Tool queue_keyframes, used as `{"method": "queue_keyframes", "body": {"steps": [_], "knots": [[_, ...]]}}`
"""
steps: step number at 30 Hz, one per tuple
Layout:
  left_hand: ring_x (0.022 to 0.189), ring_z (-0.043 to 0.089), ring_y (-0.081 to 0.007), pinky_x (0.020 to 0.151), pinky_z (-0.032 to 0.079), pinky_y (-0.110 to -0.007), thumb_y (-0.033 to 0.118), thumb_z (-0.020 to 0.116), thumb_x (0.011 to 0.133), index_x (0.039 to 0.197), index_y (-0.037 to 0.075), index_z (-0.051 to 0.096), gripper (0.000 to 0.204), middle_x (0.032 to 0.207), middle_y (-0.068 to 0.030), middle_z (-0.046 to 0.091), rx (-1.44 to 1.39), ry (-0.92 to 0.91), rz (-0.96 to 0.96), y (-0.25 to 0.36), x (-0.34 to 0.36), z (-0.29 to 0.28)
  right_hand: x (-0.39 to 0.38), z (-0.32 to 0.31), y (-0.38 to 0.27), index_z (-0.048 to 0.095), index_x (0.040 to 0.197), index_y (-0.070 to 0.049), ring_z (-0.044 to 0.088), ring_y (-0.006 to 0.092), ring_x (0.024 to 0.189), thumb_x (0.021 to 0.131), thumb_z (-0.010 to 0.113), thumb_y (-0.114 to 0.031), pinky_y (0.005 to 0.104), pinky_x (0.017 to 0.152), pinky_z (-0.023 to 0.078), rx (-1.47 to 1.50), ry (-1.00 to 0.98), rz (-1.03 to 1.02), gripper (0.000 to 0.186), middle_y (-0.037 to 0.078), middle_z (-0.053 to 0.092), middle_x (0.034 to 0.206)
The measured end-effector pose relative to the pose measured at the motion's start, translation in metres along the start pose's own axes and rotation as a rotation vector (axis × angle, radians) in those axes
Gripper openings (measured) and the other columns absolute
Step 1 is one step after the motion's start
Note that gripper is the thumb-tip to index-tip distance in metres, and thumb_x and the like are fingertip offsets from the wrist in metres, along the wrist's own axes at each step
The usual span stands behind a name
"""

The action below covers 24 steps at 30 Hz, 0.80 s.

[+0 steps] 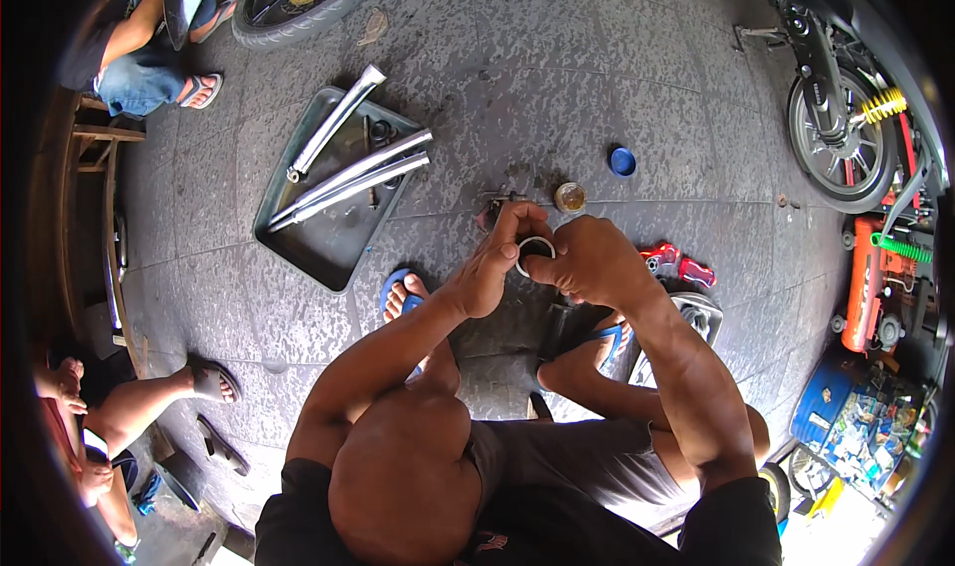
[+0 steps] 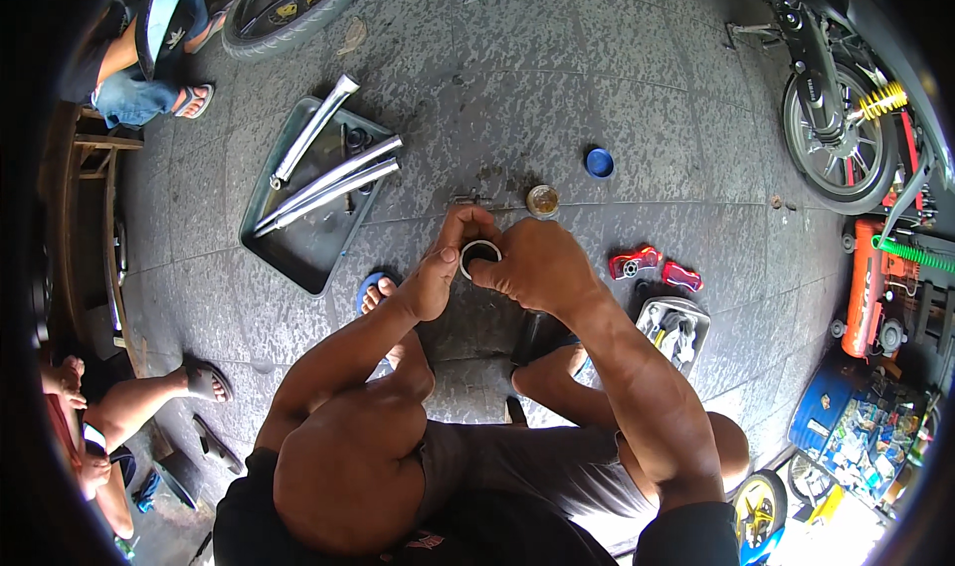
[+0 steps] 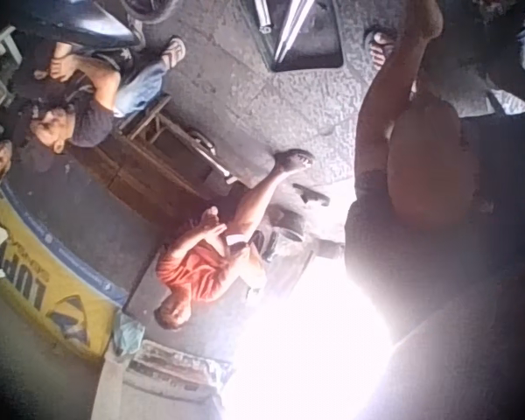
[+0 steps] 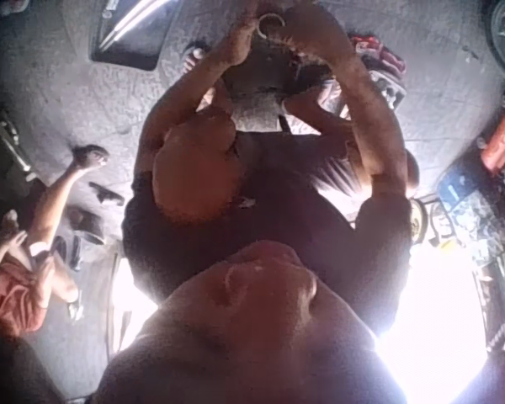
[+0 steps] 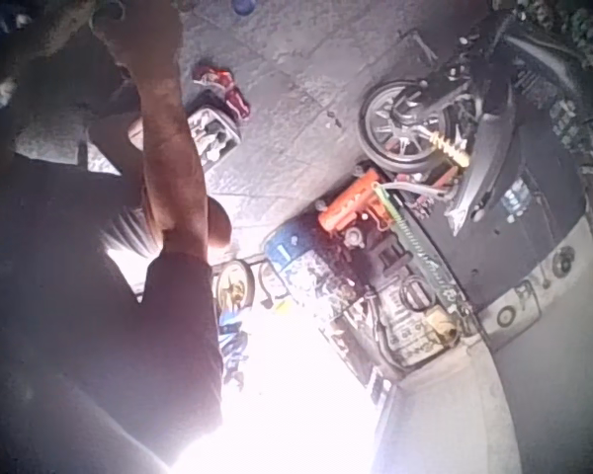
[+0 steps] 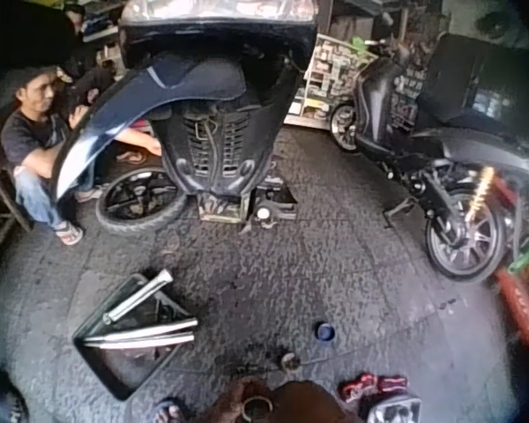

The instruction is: The person sits on the floor of a workshop and works on a small cylindrical mechanical part. They use a hammer to tap the part, a screwdriver to adjust internal components, and a cloth to wipe it clean. The person repeatedly handles the part, inspecting and manipulating it with various tools.

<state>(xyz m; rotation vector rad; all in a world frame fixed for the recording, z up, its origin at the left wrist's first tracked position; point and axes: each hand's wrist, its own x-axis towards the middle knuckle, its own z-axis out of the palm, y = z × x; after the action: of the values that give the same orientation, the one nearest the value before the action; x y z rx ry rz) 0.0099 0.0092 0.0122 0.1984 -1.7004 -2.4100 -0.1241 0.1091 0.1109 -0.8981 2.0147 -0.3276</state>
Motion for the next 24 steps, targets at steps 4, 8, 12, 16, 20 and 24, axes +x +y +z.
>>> {"method": "queue_keyframes", "body": {"steps": [4,8,12,16,20,24], "knots": [[0.109,0.053,-0.0198,0.097,0.038,-0.035,0.059,0.040,0.091,0.130,0.004,0.035,0.068,0.113,-0.0121,0.054,0.040,0.042,0.036,-0.003,0.003,-0.007,0.003,-0.010,-0.011,0.067,0.072,0.002,0.067,0.0214,0.057,0.081,0.070,-0.033,0.0380,0.058,0.051,0.000,-0.010,0.018,0.037,0.010,0.062,0.054],[0.100,0.052,-0.0173,0.090,0.041,-0.033,0.026,0.049,0.085,0.121,0.004,0.043,0.043,0.106,-0.0095,0.053,0.092,0.170,0.024,-0.004,0.005,-0.012,-0.009,0.002,0.005,0.065,0.093,0.003,0.069,0.0190,0.069,0.086,0.071,-0.021,0.0344,0.063,0.053,0.450,0.017,-0.075,0.025,0.010,0.068,0.071],[0.089,0.052,-0.0147,0.079,0.044,-0.031,0.007,0.053,0.079,0.106,0.003,0.051,0.027,0.096,-0.0064,0.052,0.200,0.178,-0.018,0.010,0.007,-0.011,-0.019,0.039,0.018,0.059,0.110,0.005,0.068,0.0178,0.090,0.085,0.072,-0.005,0.0313,0.077,0.056,0.617,0.155,-0.248,0.030,0.012,0.069,0.097],[0.079,0.052,-0.0110,0.069,0.045,-0.029,0.005,0.056,0.079,0.097,0.002,0.054,0.019,0.087,-0.0031,0.054,0.196,0.164,-0.039,0.018,0.006,-0.015,-0.026,0.055,0.017,0.056,0.115,0.006,0.066,0.0191,0.098,0.085,0.071,-0.003,0.0303,0.085,0.055,0.792,0.139,-0.180,0.035,0.014,0.067,0.104],[0.073,0.053,-0.0100,0.063,0.045,-0.029,0.005,0.059,0.077,0.093,0.002,0.055,0.017,0.079,-0.0019,0.056,0.187,0.115,-0.176,0.032,0.007,-0.019,-0.030,0.058,0.011,0.055,0.117,0.006,0.066,0.0188,0.099,0.084,0.071,-0.002,0.0303,0.086,0.055,0.752,0.158,-0.171,0.037,0.015,0.066,0.105],[0.076,0.054,-0.0093,0.065,0.045,-0.028,0.003,0.058,0.077,0.093,0.003,0.053,0.016,0.084,-0.0029,0.059,0.263,0.065,-0.324,0.045,0.010,-0.025,-0.032,0.064,0.004,0.054,0.119,0.006,0.066,0.0191,0.100,0.084,0.071,-0.003,0.0307,0.086,0.055,0.737,0.182,-0.165,0.040,0.015,0.067,0.105]]}}
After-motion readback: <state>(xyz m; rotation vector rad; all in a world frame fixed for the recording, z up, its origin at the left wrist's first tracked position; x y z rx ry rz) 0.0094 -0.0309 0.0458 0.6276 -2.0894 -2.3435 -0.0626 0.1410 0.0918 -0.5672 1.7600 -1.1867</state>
